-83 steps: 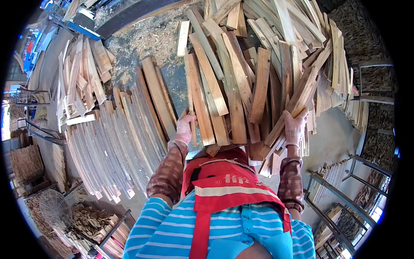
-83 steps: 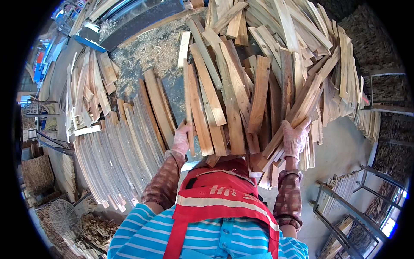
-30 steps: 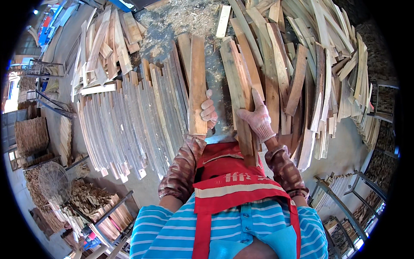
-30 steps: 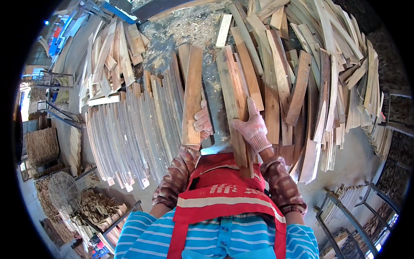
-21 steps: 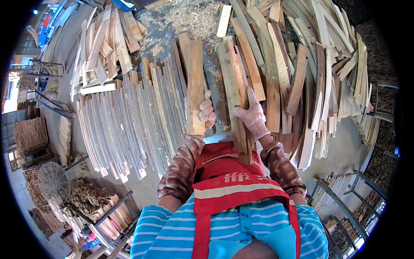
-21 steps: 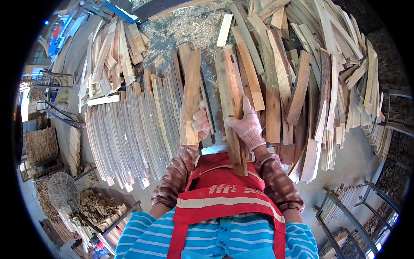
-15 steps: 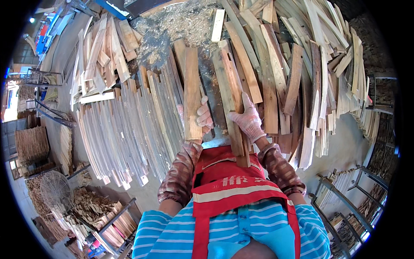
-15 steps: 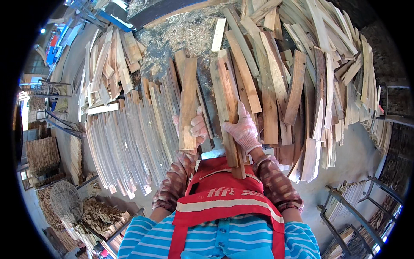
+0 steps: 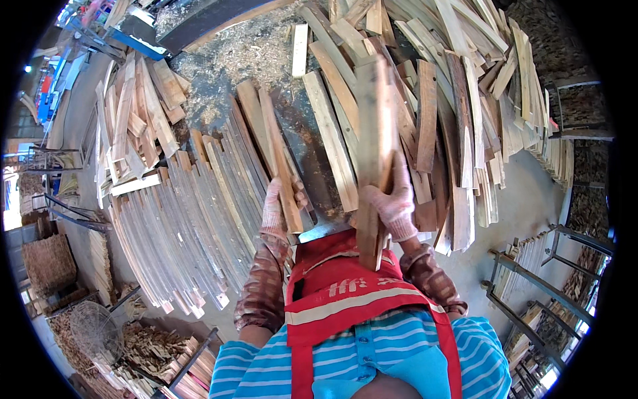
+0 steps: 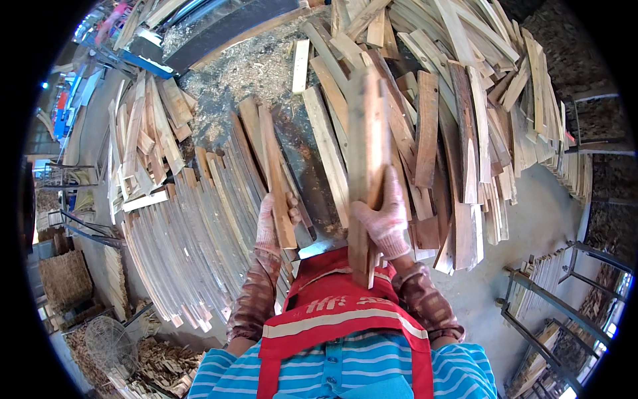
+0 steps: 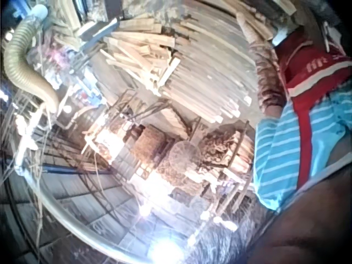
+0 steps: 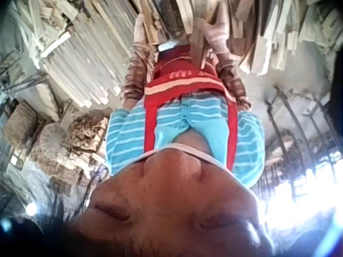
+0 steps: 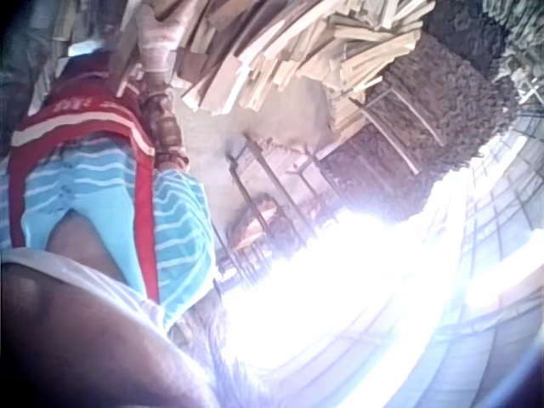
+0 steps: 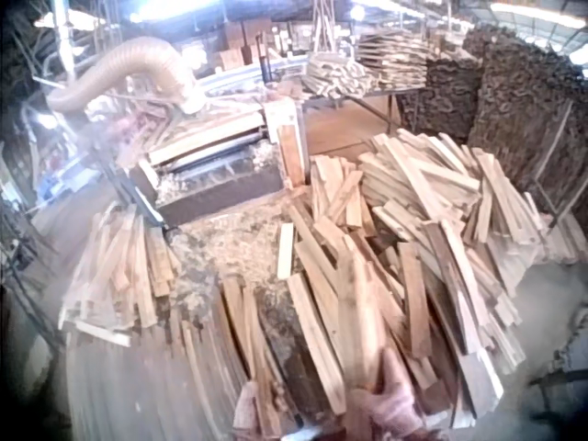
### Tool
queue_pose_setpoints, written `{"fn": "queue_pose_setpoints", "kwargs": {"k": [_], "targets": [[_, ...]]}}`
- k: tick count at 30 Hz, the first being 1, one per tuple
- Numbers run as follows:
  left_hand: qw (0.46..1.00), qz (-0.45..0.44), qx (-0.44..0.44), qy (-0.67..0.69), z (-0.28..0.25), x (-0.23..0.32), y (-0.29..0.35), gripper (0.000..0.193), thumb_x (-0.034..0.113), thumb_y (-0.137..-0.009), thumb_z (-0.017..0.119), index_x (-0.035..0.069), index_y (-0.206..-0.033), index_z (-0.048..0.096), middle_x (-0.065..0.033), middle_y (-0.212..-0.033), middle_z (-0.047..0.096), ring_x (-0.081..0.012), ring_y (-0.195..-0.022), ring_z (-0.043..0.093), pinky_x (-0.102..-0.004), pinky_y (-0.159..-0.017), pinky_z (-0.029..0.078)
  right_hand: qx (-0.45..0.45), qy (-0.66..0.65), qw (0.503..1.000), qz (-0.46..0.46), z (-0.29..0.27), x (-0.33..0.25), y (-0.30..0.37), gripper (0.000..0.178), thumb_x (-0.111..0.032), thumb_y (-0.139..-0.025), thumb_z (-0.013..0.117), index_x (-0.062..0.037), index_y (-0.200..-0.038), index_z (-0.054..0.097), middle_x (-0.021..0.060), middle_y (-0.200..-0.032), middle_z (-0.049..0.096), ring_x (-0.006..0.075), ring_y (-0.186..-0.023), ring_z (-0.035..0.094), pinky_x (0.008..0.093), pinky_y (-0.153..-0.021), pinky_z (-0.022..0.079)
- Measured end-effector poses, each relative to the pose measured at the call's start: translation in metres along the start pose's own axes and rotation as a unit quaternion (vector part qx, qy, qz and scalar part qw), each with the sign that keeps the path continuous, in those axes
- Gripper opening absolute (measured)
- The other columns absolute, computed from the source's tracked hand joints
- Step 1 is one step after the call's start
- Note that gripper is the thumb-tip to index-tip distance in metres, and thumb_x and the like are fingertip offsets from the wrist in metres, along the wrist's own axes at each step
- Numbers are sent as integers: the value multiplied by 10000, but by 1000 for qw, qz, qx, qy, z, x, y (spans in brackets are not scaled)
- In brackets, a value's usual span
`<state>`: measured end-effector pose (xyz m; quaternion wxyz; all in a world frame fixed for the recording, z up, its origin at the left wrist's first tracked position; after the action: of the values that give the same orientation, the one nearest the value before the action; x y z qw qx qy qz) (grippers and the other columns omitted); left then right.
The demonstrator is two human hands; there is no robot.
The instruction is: The person sorts through a large pile of wooden planks on a workbench, picking up individual pieces and moving them to a nearby metal rack. The person wears gloves and an apron while handling the wood in a workshop setting.
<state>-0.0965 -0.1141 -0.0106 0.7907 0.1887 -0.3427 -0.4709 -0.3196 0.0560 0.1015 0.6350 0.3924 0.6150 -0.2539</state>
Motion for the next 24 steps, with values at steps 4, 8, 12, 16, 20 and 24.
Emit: {"fn": "queue_pose_setpoints", "kwargs": {"k": [4,8,12,16,20,24], "targets": [[962,56,135,-232,-28,-6,-15,376,339,-899,758,35,-1078,627,-57,-793,626,-180,-607,618,-326,-535,545,61,111,991,-51,-65,-30,8,993,-59,-738,792,18,-1587,281,179,-1462,500,255,-1303,522,359,-1075,461],[803,110,255,-527,-39,-12,-37,519,321,-755,883,-8,-1092,667,-80,-906,707,-218,-846,667,-368,-770,536,114,189,974,-47,-118,-36,25,1003,-115,-726,798,14,-1585,298,195,-1472,497,265,-1336,502,365,-1119,417],[884,58,196,-420,-40,-50,-70,437,276,-817,850,-1,-1110,682,-64,-952,722,-165,-808,669,-331,-710,537,144,199,969,3,-136,-23,46,1007,-130,-727,794,31,-1583,288,192,-1482,486,272,-1360,478,361,-1143,385],[917,111,111,-366,-21,-73,-98,445,272,-853,807,7,-1178,658,-61,-947,720,-172,-800,666,-340,-710,538,137,169,976,28,-135,-21,47,983,-106,-743,778,29,-1585,288,194,-1477,487,278,-1340,495,359,-1125,406],[894,112,117,-417,-11,-95,-113,444,174,-896,767,6,-1267,591,-58,-1073,710,-186,-924,663,-330,-819,536,101,132,986,16,-130,-15,38,972,-85,-746,770,25,-1585,291,191,-1477,488,276,-1323,509,352,-1105,427],[902,86,176,-386,-10,-106,-113,486,229,-790,844,-36,-1146,646,-122,-1001,726,-244,-856,686,-398,-761,546,73,207,975,-13,-123,-19,27,984,-104,-728,787,26,-1577,307,207,-1449,521,269,-1284,544,352,-1082,450]]}}
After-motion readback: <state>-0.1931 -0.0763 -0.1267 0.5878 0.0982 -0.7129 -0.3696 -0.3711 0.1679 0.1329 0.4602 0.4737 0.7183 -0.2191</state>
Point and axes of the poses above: each hand's wrist, its own y-axis away from the middle knuckle, its own z-axis out of the palm, x = y × z, the point moved 9 cm from there along -y, towards the middle knuckle
